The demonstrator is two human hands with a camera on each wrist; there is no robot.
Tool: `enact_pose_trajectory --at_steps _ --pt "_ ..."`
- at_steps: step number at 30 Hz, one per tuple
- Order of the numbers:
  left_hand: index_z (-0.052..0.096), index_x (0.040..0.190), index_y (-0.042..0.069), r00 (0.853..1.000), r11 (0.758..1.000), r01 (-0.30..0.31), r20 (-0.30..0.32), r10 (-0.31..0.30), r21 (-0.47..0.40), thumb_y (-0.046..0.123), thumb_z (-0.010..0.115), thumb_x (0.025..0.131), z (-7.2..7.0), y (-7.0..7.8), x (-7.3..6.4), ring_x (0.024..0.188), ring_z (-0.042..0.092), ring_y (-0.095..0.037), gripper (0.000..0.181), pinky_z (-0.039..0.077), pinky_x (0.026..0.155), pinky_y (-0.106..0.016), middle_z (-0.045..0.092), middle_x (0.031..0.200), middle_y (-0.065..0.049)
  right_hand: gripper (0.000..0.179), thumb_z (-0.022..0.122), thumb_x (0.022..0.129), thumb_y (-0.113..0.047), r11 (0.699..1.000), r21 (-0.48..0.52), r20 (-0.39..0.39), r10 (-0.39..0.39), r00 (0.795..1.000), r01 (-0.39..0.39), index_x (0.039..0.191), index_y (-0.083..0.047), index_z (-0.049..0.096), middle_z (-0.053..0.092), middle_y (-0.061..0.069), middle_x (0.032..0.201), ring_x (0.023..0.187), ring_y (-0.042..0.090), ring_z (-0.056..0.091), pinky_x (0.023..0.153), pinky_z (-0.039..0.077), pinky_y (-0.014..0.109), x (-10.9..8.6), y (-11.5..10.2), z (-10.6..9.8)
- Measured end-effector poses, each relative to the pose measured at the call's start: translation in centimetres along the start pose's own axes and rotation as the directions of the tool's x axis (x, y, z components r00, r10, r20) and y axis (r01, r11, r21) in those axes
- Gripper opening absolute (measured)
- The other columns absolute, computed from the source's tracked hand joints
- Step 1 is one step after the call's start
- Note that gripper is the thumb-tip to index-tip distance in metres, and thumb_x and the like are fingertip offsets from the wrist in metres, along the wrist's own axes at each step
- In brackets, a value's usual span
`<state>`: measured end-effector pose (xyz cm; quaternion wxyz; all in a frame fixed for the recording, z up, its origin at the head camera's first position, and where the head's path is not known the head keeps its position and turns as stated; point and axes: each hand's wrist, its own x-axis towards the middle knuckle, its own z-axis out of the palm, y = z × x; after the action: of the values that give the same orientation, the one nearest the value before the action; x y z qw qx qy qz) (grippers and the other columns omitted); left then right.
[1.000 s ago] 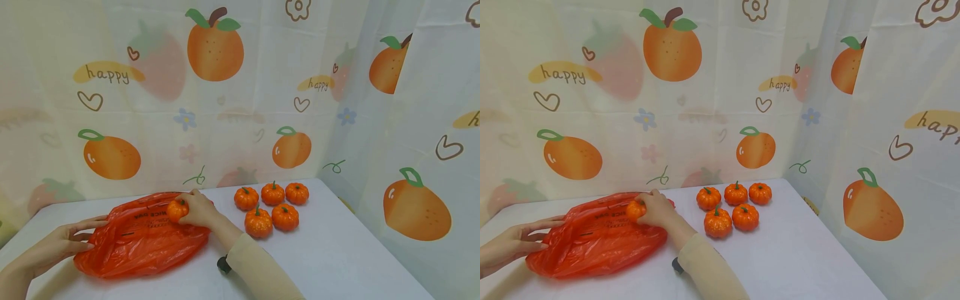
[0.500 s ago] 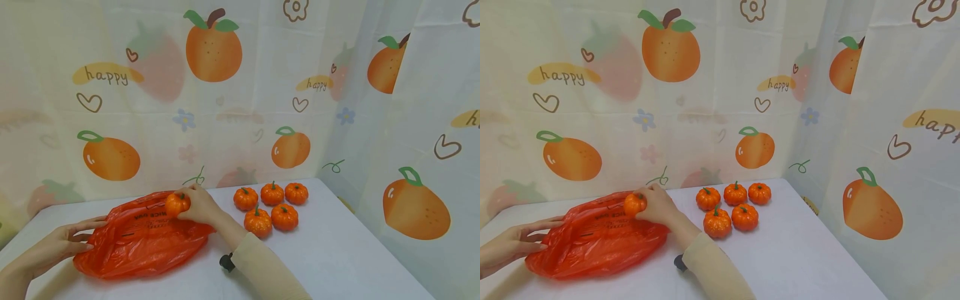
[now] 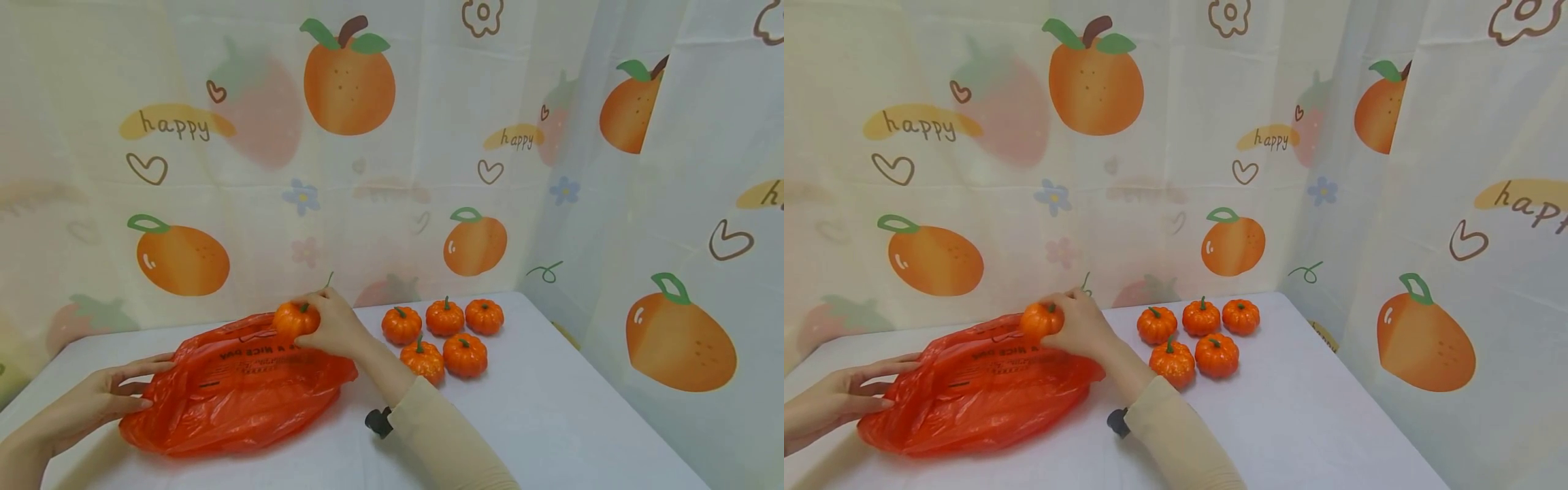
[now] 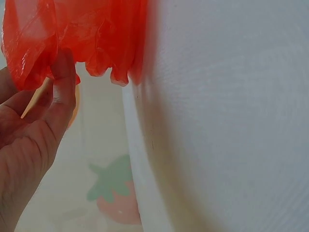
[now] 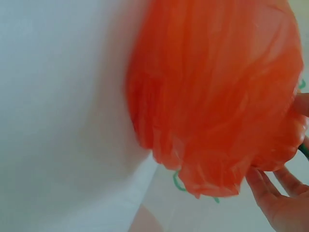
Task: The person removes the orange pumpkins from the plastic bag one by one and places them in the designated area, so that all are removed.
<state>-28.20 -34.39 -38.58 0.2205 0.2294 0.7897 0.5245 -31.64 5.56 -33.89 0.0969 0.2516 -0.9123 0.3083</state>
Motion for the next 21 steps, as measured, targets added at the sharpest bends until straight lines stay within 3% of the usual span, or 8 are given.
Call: enact_pose_trajectory --at_steps 11,21 --pt "0.036 0.152 0.011 1.000 1.000 -0.007 0.012 0.008 -0.023 0.004 0.047 0.101 0.0 -0.1 0.0 0.111 0.058 0.007 0.053 0.058 0.085 -0.026 0.038 0.135 0.049 0.060 0.082 0.079 -0.026 0.999 0.042 -0.030 0.017 0.999 -0.015 0.134 -0.031 0.058 0.050 0.001 0.127 0.110 0.017 0.055 0.088 0.055 0.026 -0.5 0.6 -2.1" --pt "0.036 0.152 0.009 1.000 1.000 -0.016 0.012 0.016 -0.019 0.003 0.046 0.101 0.1 -0.2 0.0 0.111 0.058 0.008 0.053 0.058 0.085 -0.026 0.038 0.136 0.049 0.060 0.081 0.079 -0.024 0.998 0.061 -0.040 0.035 0.999 -0.032 0.134 -0.028 0.059 0.050 0.004 0.132 0.113 0.021 0.056 0.092 0.055 0.031 -1.0 1.7 -3.4"
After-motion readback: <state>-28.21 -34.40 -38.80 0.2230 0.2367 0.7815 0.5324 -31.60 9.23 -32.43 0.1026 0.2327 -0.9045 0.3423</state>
